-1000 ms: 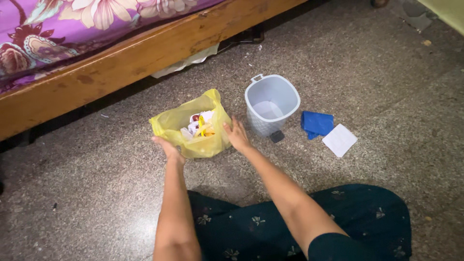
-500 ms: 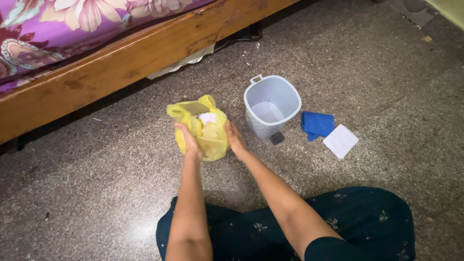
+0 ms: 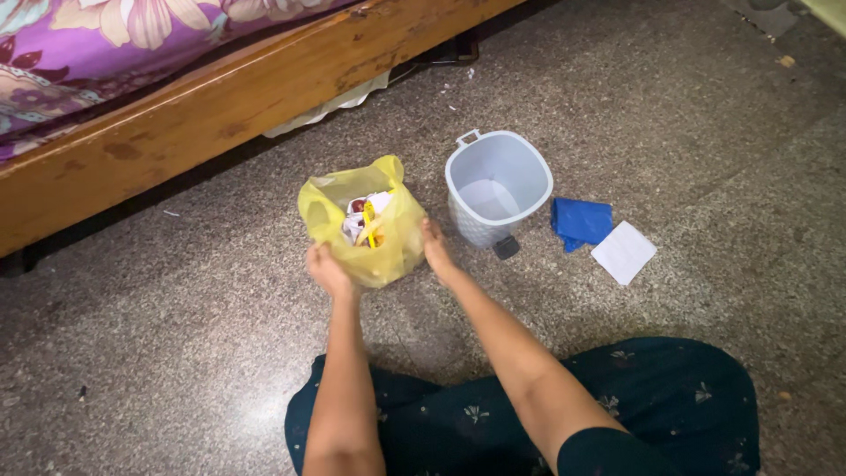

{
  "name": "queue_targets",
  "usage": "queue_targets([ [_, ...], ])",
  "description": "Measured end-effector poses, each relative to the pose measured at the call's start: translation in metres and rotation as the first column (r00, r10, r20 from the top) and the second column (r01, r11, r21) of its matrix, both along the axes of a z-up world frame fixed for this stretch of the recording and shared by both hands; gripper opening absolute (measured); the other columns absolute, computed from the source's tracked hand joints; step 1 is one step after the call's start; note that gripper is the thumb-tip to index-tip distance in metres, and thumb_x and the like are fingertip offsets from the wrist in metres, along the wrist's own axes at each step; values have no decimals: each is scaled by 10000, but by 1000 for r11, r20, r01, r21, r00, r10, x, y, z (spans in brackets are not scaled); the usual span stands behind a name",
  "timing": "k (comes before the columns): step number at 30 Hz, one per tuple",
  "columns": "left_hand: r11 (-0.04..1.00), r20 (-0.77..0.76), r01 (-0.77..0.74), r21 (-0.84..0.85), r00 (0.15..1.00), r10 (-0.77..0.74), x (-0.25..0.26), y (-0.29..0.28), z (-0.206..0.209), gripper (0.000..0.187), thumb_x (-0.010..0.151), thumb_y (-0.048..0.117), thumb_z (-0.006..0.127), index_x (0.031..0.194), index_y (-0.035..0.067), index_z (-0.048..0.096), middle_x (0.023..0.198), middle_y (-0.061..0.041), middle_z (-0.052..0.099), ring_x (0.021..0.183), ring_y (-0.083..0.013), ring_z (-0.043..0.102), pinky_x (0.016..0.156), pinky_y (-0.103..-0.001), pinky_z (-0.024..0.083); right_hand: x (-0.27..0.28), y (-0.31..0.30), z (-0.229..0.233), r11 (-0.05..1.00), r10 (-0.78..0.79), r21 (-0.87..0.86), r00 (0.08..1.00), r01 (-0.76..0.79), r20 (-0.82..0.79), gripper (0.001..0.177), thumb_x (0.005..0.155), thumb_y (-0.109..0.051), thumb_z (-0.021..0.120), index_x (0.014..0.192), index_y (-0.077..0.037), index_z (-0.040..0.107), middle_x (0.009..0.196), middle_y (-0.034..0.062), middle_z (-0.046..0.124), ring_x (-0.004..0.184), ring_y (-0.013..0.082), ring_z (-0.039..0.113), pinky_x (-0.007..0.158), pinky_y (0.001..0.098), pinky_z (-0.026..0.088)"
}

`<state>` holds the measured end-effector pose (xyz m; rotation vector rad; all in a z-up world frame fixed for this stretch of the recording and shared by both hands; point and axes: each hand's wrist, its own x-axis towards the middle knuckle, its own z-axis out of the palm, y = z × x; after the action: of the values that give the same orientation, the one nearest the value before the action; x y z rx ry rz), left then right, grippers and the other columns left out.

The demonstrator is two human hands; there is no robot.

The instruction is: The person removes a full yellow trash bag from a small white bin, places it on the floor, and then wipes the inside and outside of the bin with a white paper towel. The bin is tilted and rotated to access all surfaces.

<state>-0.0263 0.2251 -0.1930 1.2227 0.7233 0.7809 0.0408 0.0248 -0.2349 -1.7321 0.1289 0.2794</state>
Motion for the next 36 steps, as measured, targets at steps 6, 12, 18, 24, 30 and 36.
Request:
queue_targets([
  [6, 971, 349, -101, -215, 921, 173, -22, 11, 8, 155, 1008, 196, 532, 1030, 45, 558, 1046, -53, 556, 977, -187, 570, 883, -389, 519, -5, 5, -7, 999, 13, -38, 998, -16, -59, 769, 988, -666, 345, 1575, -171, 371, 1613, 104, 415, 1474, 306, 392, 1189, 420, 331],
  [12, 961, -66, -185, 207, 977, 203, -27, -15, 51, 305, 1005, 275, 612, 1159, 36, 501, 1183, -158, 490, 1117, -278, 481, 1004, -419, 413, -3, -2, 9, 994, 6, -105, 999, -11, -49, 831, 1012, -681, 353, 1581, -77, 365, 1616, 204, 392, 1505, 364, 362, 1223, 445, 305],
  [18, 690, -123, -138, 710, 941, 315, -25, -38, 117, 667, 812, 237, 749, 1336, -59, 462, 1353, -241, 482, 1304, -410, 411, 1109, -550, 257, 4, -5, 58, 974, 12, -223, 986, -49, -164, 842, 980, -692, 372, 1602, -128, 307, 1635, 190, 326, 1521, 363, 285, 1227, 467, 248],
  [24, 784, -605, 486, 386, 775, -182, 0, -77, 138, 653, 1044, 541, 334, 1493, 88, 478, 1553, -194, 449, 1538, -492, 101, 1250, -562, 68, 8, -2, 89, 998, 36, -60, 999, -35, 8, 762, 1028, -631, 400, 1531, -58, 421, 1602, 178, 395, 1485, 331, 360, 1193, 439, 301],
  [30, 579, -497, 667, 469, 742, -451, 16, -124, 135, 724, 1057, 564, 211, 1511, 44, 432, 1584, -250, 372, 1516, -461, 223, 1247, -514, 106, 9, -8, 99, 951, -125, 271, 986, 150, -109, 586, 1038, -517, 502, 1351, -40, 636, 1245, 121, 714, 1128, 223, 666, 941, 352, 511],
  [36, 662, -329, 392, 639, 917, -225, -1, -152, 191, 711, 1042, 456, 478, 1507, -73, 374, 1541, -295, 394, 1465, -440, 325, 1228, -511, 219, 12, -30, 135, 920, -131, 373, 991, 119, 6, 440, 1080, -434, 533, 1194, -40, 691, 972, 57, 715, 752, 110, 646, 618, 261, 512],
])
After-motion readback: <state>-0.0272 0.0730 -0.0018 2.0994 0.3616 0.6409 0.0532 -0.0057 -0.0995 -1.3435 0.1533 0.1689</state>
